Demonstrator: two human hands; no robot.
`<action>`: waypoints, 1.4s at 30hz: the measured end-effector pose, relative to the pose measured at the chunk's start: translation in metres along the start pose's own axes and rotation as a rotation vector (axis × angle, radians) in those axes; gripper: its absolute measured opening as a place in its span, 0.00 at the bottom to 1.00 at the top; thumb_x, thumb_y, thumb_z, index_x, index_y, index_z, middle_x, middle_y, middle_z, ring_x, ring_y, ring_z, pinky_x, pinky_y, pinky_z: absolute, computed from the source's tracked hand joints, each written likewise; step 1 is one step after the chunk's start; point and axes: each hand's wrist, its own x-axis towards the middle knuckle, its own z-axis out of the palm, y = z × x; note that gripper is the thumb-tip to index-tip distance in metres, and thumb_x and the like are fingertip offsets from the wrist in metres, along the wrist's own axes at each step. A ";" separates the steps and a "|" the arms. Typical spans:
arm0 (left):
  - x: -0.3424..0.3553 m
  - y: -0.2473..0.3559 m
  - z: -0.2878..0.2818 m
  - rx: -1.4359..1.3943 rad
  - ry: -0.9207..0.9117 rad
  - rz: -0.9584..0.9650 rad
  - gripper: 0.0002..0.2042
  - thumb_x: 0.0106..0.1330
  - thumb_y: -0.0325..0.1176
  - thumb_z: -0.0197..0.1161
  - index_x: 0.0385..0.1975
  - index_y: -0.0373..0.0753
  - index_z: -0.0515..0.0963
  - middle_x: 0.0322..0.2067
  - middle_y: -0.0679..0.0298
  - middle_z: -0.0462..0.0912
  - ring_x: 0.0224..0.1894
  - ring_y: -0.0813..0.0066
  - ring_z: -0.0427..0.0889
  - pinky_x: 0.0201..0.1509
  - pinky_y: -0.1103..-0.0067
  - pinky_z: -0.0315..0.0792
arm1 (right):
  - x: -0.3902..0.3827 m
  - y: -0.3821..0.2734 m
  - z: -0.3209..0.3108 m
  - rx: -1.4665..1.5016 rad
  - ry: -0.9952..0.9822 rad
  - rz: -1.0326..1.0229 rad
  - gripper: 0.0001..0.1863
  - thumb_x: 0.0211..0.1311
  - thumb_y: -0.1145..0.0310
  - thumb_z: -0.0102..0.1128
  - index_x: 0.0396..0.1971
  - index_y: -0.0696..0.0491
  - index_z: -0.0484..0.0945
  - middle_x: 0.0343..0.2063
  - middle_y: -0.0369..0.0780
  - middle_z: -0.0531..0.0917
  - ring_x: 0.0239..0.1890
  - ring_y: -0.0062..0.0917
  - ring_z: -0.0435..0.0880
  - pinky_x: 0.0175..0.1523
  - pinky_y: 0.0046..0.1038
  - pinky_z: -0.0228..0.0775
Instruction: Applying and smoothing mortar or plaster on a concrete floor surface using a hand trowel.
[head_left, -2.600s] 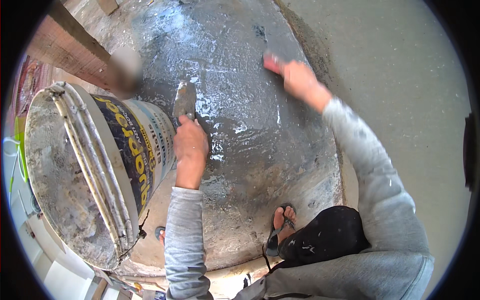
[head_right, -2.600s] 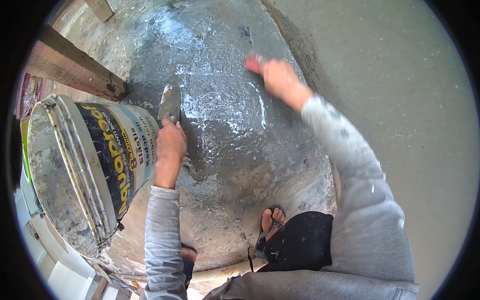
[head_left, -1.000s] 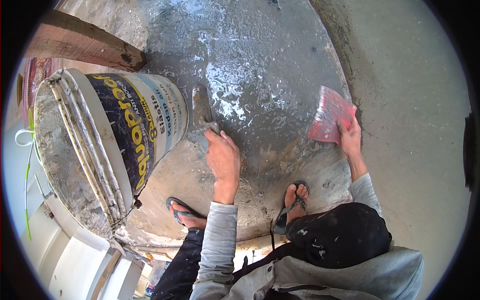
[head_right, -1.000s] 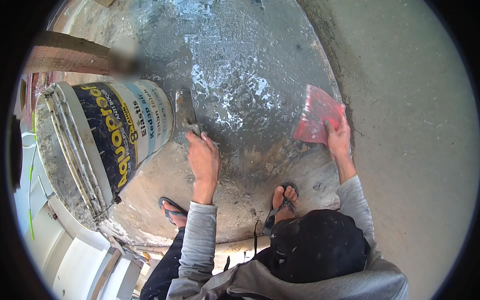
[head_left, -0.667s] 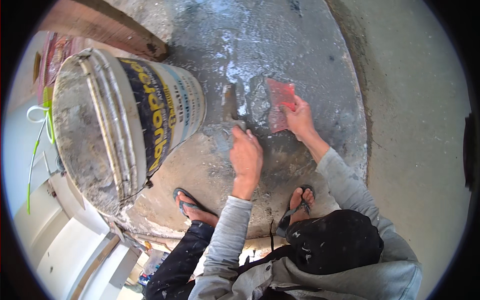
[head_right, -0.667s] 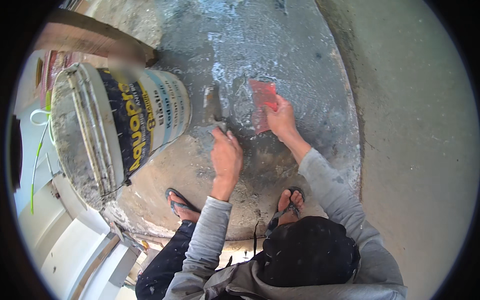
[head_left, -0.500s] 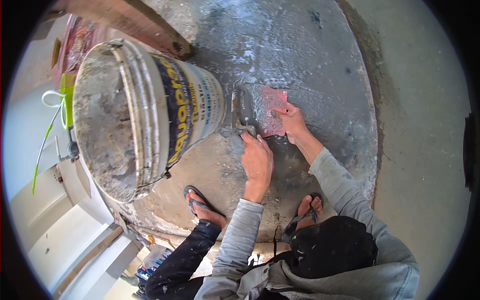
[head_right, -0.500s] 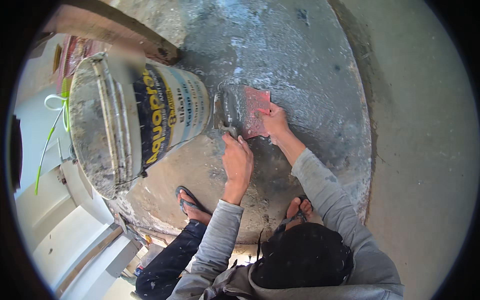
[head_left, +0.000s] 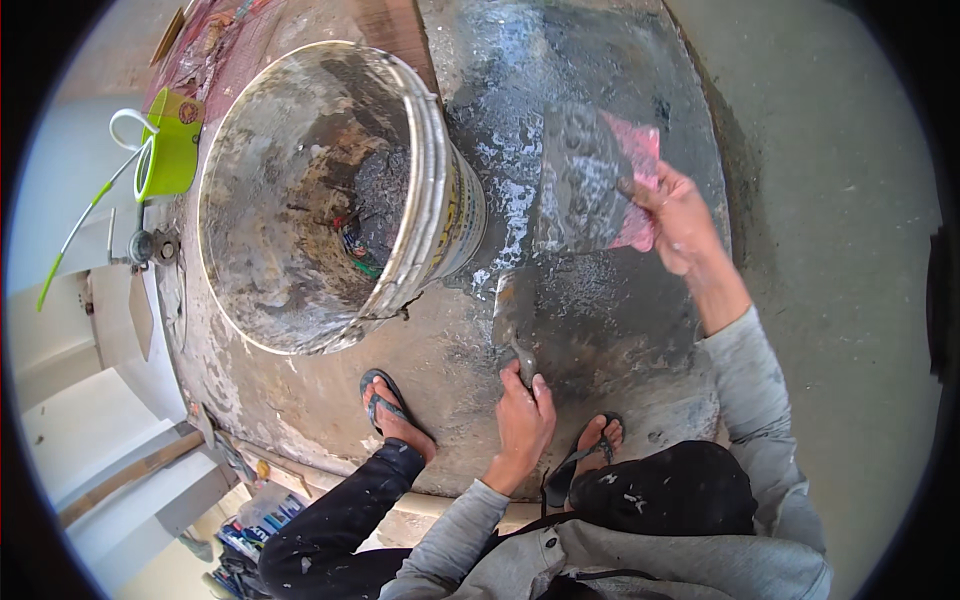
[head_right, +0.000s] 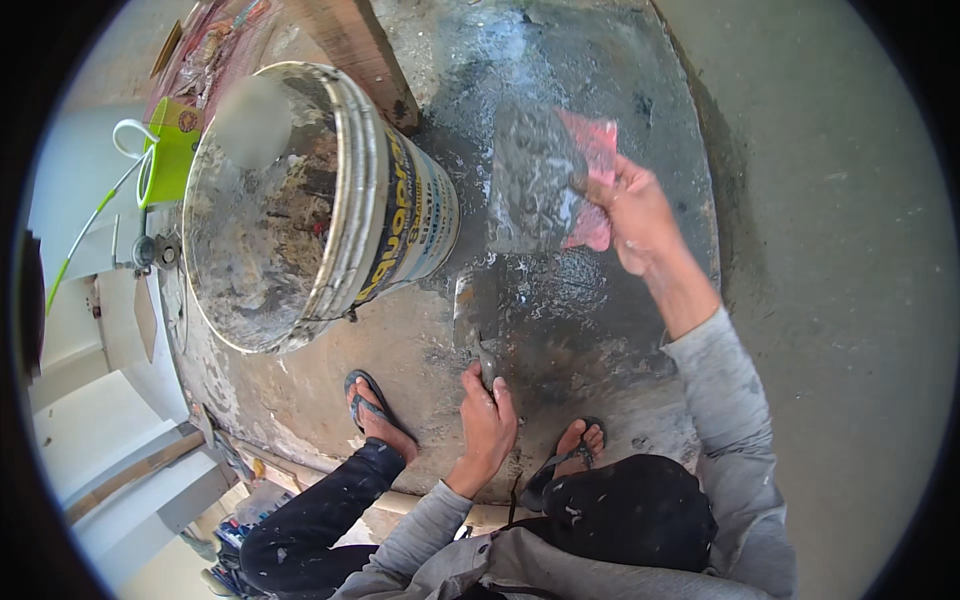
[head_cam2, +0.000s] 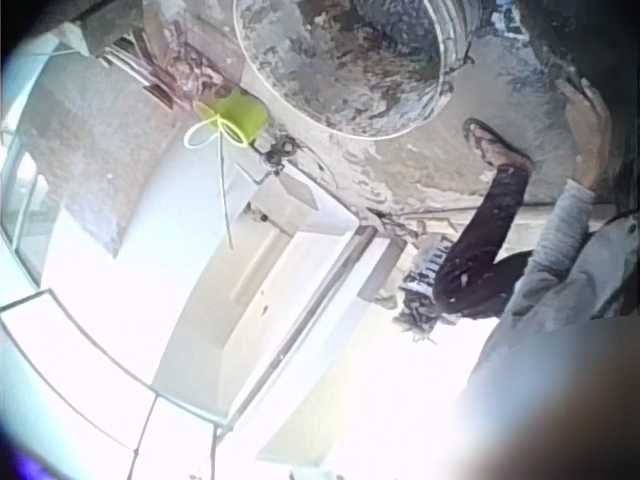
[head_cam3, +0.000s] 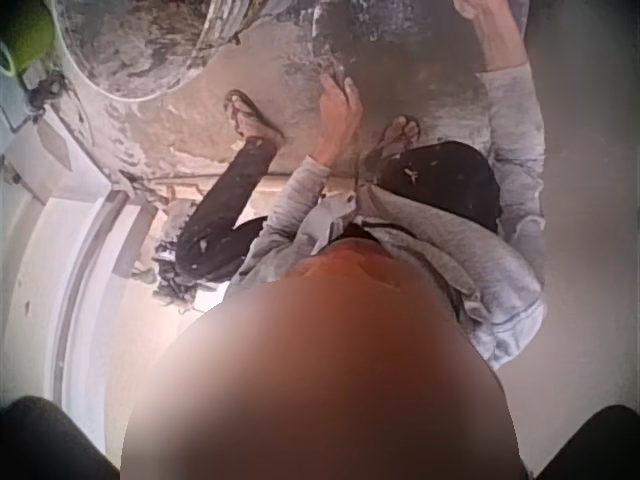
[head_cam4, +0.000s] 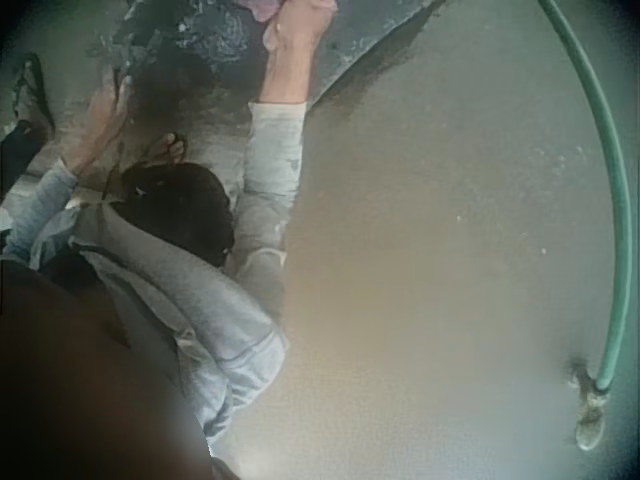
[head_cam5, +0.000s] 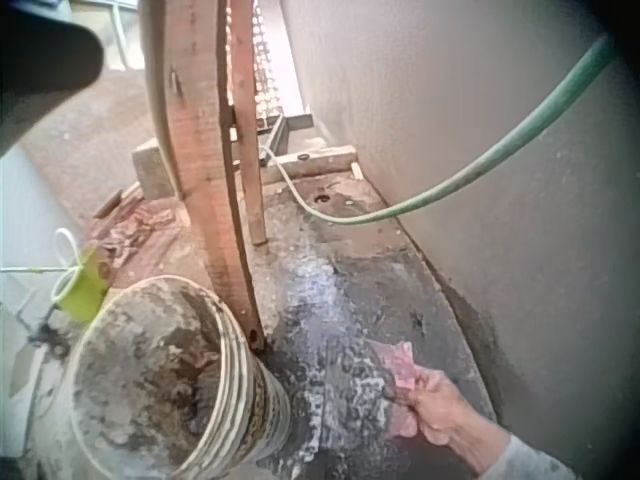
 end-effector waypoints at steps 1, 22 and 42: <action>-0.003 -0.003 -0.003 -0.020 0.005 0.001 0.18 0.66 0.33 0.50 0.51 0.30 0.60 0.27 0.39 0.78 0.30 0.37 0.77 0.33 0.56 0.68 | -0.005 -0.020 0.013 -0.019 -0.005 -0.004 0.20 0.58 0.83 0.56 0.52 0.60 0.71 0.40 0.41 0.82 0.39 0.21 0.82 0.41 0.23 0.76; -0.048 -0.066 -0.070 0.037 0.068 -0.254 0.19 0.67 0.39 0.48 0.50 0.31 0.61 0.27 0.38 0.79 0.31 0.37 0.78 0.38 0.53 0.70 | -0.085 -0.094 0.274 -1.239 -0.134 -1.252 0.16 0.63 0.70 0.55 0.49 0.60 0.75 0.40 0.41 0.83 0.40 0.28 0.82 0.49 0.24 0.72; -0.084 -0.116 -0.071 0.106 0.028 -0.402 0.19 0.66 0.40 0.48 0.50 0.31 0.63 0.31 0.36 0.78 0.37 0.36 0.78 0.42 0.54 0.69 | 0.075 0.138 0.058 -1.902 -0.623 -0.703 0.19 0.56 0.75 0.44 0.48 0.49 0.75 0.33 0.48 0.82 0.38 0.44 0.81 0.43 0.42 0.73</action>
